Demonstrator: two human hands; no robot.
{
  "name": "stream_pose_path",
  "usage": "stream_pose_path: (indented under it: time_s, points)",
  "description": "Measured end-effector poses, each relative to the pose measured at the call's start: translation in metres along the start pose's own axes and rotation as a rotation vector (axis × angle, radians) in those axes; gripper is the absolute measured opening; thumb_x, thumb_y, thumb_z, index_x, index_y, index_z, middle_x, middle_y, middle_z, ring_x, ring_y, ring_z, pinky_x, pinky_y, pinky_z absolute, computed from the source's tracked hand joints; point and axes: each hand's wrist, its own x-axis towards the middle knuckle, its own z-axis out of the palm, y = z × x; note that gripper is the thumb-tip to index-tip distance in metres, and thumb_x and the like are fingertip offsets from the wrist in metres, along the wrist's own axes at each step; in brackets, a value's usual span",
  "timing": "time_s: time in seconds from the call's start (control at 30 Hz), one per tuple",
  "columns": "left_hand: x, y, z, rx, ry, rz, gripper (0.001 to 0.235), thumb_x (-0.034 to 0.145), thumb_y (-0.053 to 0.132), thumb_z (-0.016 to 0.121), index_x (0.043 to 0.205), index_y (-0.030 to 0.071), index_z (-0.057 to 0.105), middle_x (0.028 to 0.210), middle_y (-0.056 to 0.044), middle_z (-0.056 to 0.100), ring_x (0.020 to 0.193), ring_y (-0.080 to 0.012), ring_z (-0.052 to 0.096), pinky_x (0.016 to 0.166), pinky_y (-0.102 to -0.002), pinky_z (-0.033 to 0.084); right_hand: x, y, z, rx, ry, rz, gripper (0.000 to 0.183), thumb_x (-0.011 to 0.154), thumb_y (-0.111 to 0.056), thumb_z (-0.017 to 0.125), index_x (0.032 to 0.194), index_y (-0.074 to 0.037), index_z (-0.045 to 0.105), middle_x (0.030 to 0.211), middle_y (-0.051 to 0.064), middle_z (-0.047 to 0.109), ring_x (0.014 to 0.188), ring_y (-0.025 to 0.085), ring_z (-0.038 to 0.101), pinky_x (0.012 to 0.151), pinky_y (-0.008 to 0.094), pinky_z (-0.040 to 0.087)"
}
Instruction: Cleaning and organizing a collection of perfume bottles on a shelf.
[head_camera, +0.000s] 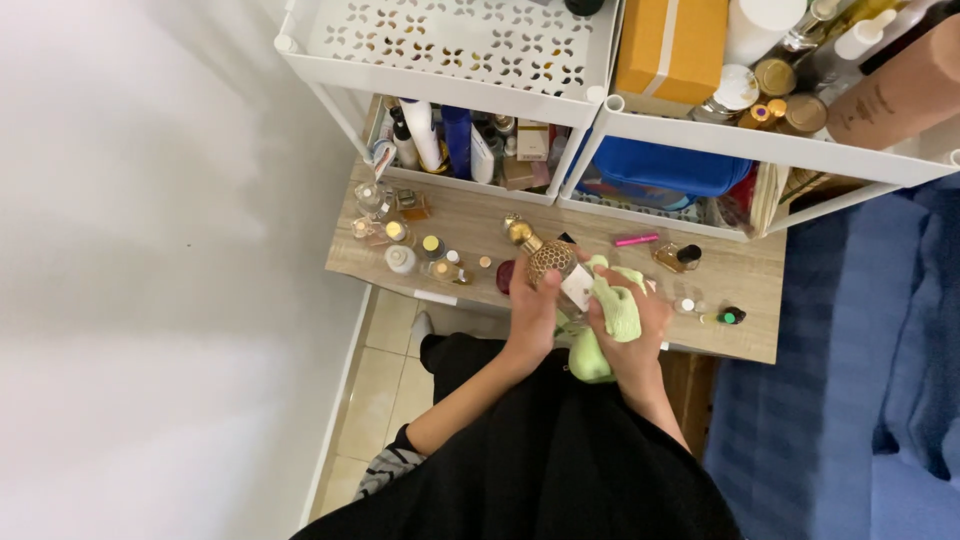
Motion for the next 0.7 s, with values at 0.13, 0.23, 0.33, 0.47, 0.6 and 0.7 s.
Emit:
stream_pose_path:
  time_s: [0.13, 0.23, 0.33, 0.47, 0.6, 0.7]
  points:
    - [0.016, -0.005, -0.025, -0.213, 0.106, 0.007, 0.057, 0.108, 0.049, 0.060, 0.134, -0.002, 0.053, 0.112, -0.013, 0.070, 0.100, -0.0223, 0.069, 0.089, -0.038, 0.056, -0.015, 0.017, 0.008, 0.272, 0.042, 0.130, 0.029, 0.095, -0.014, 0.074, 0.122, -0.006, 0.068, 0.113, 0.013, 0.073, 0.101, 0.028, 0.069, 0.093, 0.036, 0.054]
    - [0.018, 0.001, -0.025, -0.191, 0.118, -0.004, 0.062, 0.107, 0.051, 0.056, 0.141, 0.000, 0.049, 0.114, -0.013, 0.069, 0.100, -0.0225, 0.068, 0.090, -0.039, 0.057, 0.002, -0.013, -0.004, 0.681, 0.235, 0.216, 0.036, 0.103, -0.017, 0.071, 0.137, -0.012, 0.061, 0.135, 0.012, 0.064, 0.120, 0.027, 0.062, 0.106, 0.038, 0.053]
    - [0.011, -0.020, -0.028, -0.001, 0.146, -0.084, 0.068, 0.103, 0.053, 0.055, 0.148, 0.004, 0.042, 0.126, -0.011, 0.063, 0.111, -0.0194, 0.065, 0.098, -0.037, 0.055, 0.030, -0.046, -0.015, 0.526, 0.072, 0.010, 0.051, 0.090, -0.017, 0.075, 0.139, -0.015, 0.060, 0.150, 0.017, 0.051, 0.139, 0.035, 0.050, 0.112, 0.044, 0.050]
    - [0.017, -0.013, -0.026, -0.016, 0.202, -0.174, 0.067, 0.105, 0.057, 0.049, 0.146, 0.004, 0.042, 0.133, -0.011, 0.061, 0.117, -0.0187, 0.065, 0.100, -0.035, 0.054, 0.043, -0.059, -0.009, 0.073, -0.218, -0.382, 0.062, 0.076, -0.018, 0.085, 0.134, -0.018, 0.063, 0.151, 0.017, 0.052, 0.149, 0.045, 0.041, 0.115, 0.054, 0.046]
    - [0.023, 0.032, -0.013, -0.052, 0.097, -0.045, 0.065, 0.109, 0.057, 0.048, 0.139, -0.001, 0.052, 0.121, -0.015, 0.067, 0.105, -0.0229, 0.069, 0.092, -0.036, 0.058, 0.010, -0.015, 0.019, 0.183, -0.194, -0.361, 0.053, 0.085, -0.022, 0.080, 0.136, -0.019, 0.064, 0.154, 0.014, 0.052, 0.146, 0.039, 0.050, 0.115, 0.049, 0.049]
    - [0.017, 0.071, 0.018, 0.331, -0.105, 0.021, 0.058, 0.105, 0.050, 0.059, 0.135, 0.000, 0.054, 0.115, -0.012, 0.069, 0.102, -0.0213, 0.068, 0.090, -0.035, 0.057, 0.020, -0.017, 0.015, 0.691, -0.104, 0.103, 0.057, 0.098, -0.042, 0.070, 0.144, -0.010, 0.057, 0.161, 0.019, 0.046, 0.140, 0.037, 0.053, 0.116, 0.050, 0.049]
